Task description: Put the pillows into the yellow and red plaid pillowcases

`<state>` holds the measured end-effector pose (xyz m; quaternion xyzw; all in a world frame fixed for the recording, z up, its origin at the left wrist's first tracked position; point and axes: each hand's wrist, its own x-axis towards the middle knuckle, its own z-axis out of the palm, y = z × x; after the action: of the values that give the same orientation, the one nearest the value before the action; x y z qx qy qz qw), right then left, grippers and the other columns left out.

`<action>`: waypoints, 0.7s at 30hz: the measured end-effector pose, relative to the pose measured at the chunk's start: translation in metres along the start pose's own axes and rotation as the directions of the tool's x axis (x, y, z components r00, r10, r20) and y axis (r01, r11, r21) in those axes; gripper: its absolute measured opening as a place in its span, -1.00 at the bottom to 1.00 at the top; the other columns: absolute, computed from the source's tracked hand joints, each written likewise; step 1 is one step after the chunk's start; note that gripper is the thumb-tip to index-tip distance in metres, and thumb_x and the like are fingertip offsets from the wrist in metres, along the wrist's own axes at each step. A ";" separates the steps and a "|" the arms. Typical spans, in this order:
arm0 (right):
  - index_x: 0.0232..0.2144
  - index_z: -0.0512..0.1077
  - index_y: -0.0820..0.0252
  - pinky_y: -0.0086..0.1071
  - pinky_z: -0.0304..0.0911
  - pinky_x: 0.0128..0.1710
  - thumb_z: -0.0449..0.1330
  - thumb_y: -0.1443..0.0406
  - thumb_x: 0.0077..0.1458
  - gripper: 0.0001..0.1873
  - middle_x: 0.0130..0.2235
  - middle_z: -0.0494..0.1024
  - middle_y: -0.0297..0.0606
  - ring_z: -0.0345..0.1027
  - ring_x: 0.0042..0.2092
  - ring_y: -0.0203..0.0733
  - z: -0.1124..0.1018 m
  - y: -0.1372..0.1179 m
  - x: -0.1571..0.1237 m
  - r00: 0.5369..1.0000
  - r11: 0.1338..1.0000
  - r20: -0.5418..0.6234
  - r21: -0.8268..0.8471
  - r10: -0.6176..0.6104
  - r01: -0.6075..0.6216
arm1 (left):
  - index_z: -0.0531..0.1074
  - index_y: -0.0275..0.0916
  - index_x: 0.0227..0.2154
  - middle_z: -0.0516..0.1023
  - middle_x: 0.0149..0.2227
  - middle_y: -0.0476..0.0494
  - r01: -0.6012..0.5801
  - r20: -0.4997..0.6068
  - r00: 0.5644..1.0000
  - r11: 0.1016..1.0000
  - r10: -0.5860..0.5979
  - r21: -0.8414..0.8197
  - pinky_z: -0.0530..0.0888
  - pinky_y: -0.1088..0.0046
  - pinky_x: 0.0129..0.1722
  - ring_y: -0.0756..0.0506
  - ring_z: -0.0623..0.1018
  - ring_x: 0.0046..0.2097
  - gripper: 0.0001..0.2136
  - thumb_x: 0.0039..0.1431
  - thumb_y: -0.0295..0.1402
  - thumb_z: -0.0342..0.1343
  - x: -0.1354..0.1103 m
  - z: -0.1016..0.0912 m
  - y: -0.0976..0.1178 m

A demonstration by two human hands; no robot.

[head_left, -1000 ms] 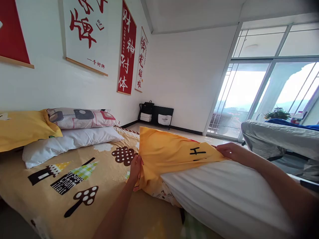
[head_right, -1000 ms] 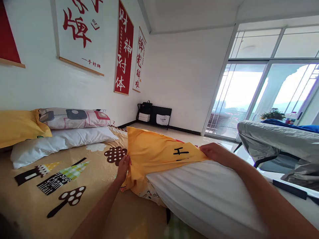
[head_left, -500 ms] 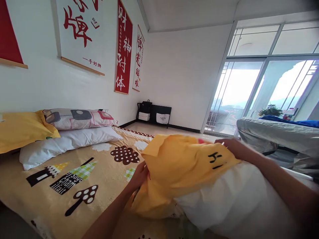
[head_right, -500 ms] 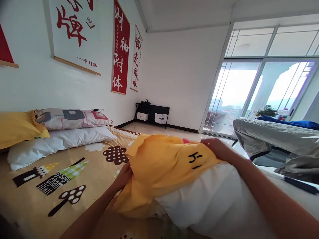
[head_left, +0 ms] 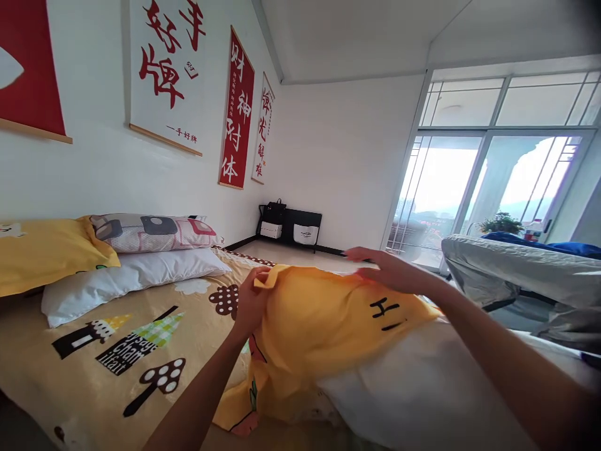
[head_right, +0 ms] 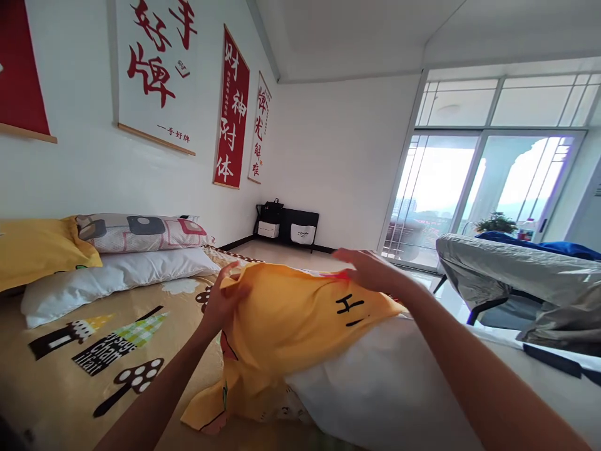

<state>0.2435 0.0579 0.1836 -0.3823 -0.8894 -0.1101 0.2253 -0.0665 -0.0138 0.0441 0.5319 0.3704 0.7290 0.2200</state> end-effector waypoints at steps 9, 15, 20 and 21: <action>-0.53 0.35 0.12 -0.37 0.07 -0.40 -0.13 0.05 0.28 -0.52 -0.56 0.37 -0.35 0.17 -0.48 -0.25 0.045 -0.095 0.018 0.989 0.986 -0.050 0.092 -0.138 0.142 | 0.35 -0.26 -0.53 0.35 -0.56 -0.03 0.270 -0.174 0.945 0.961 -0.277 -0.063 0.31 0.49 -0.52 -0.04 0.37 -0.47 -0.52 -0.06 0.14 0.14 0.004 -0.006 0.014; -0.64 0.12 0.16 -0.43 -0.08 -0.49 -0.04 -0.02 0.20 -0.49 -0.62 0.12 -0.46 -0.05 -0.50 -0.34 0.046 -0.076 0.021 0.994 0.964 -0.078 0.249 -0.077 0.094 | 0.31 -0.19 -0.14 0.39 -0.24 -0.10 -0.461 -0.339 0.606 0.665 0.720 0.588 0.40 0.42 -0.24 -0.05 0.42 -0.24 -0.72 0.08 -0.34 0.20 -0.038 -0.006 0.024; -0.65 0.06 0.15 -0.43 -0.10 -0.49 -0.04 0.00 0.19 -0.50 -0.62 0.07 -0.47 -0.10 -0.51 -0.34 0.041 -0.075 0.017 0.993 0.963 -0.012 0.241 -0.119 0.118 | 0.31 -0.29 -0.04 0.46 -0.17 -0.27 -0.616 0.281 0.643 0.263 0.713 0.743 0.37 0.24 -0.09 -0.19 0.42 -0.10 -0.69 0.15 -0.41 0.13 -0.077 0.029 0.011; -0.65 0.05 0.15 -0.43 -0.11 -0.50 -0.02 0.00 0.18 -0.50 -0.62 0.07 -0.47 -0.11 -0.51 -0.34 0.040 -0.074 0.015 0.992 0.966 0.015 0.230 -0.122 0.116 | 0.32 -0.29 -0.05 0.47 -0.16 -0.28 -0.598 0.291 0.658 0.246 0.695 0.763 0.36 0.23 -0.09 -0.20 0.42 -0.09 -0.72 0.18 -0.40 0.11 -0.077 0.034 0.006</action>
<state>0.1676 0.0316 0.1538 -0.3013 -0.9207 -0.0148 0.2477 -0.0081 -0.0627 0.0073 0.6325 0.4181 0.5236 -0.3885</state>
